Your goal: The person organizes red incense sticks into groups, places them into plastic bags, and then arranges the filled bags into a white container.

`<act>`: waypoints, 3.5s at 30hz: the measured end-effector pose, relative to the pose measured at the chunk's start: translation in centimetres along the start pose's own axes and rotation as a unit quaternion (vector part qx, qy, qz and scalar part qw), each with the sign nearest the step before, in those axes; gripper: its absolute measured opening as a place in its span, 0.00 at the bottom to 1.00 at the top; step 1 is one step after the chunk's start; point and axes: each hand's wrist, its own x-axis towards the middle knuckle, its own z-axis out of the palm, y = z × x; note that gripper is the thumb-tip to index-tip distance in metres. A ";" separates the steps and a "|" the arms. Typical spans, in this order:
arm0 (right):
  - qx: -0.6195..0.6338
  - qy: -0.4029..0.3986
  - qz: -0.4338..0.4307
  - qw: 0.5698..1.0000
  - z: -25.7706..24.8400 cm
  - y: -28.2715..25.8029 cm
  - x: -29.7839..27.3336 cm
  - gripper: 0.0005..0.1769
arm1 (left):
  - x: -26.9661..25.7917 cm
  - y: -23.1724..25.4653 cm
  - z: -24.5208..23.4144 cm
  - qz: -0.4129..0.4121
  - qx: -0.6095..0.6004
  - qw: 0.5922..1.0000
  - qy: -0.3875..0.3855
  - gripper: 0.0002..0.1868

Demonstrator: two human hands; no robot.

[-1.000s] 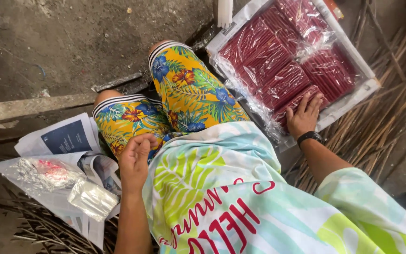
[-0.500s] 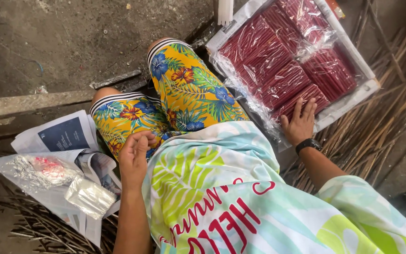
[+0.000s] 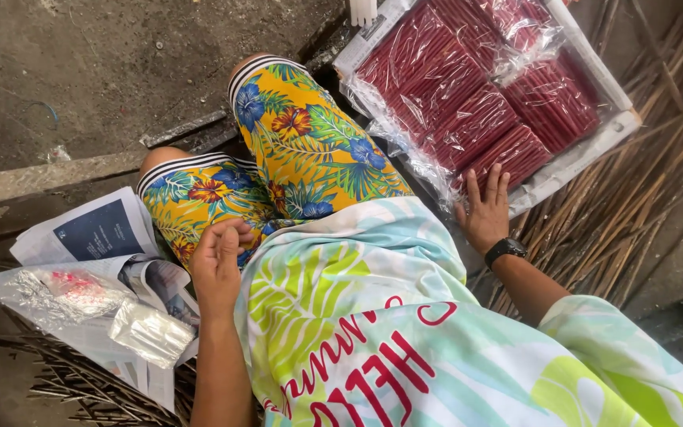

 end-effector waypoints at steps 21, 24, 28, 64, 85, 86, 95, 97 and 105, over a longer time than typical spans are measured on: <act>-0.048 0.211 0.106 0.971 4.7 6.4 6.3 0.43 | 0.1 -0.1 0.8 0.027 0.025 0.999 0.012 0.12; -0.054 0.185 0.132 0.972 5.1 5.3 6.9 0.44 | 0.2 0.0 0.7 0.025 0.026 0.999 0.016 0.12; -0.040 0.172 0.146 0.973 4.4 4.7 7.2 0.46 | 0.4 -0.3 0.9 0.039 0.045 0.998 0.018 0.11; -0.063 -0.067 0.074 0.993 -4.2 -3.5 27.7 0.54 | 7.7 0.3 -0.5 0.182 0.360 0.910 0.092 0.15; -0.104 0.078 0.084 0.988 1.1 1.4 31.2 0.60 | 10.1 0.7 -0.2 0.159 0.376 0.911 0.056 0.15; -0.106 0.075 0.084 0.988 0.0 0.5 31.1 0.60 | 10.2 0.7 -0.2 0.156 0.376 0.912 0.054 0.15; -0.427 0.181 0.016 0.886 13.7 15.4 35.6 0.27 | 10.5 1.0 -0.4 0.183 0.363 0.912 0.063 0.14; -0.170 0.084 0.024 0.982 7.5 9.5 34.1 0.14 | 10.4 0.9 -0.5 0.187 0.358 0.913 0.064 0.13; -0.154 0.018 0.131 0.979 -0.8 -1.1 31.0 0.49 | 9.6 0.3 -0.9 0.190 0.356 0.913 0.063 0.15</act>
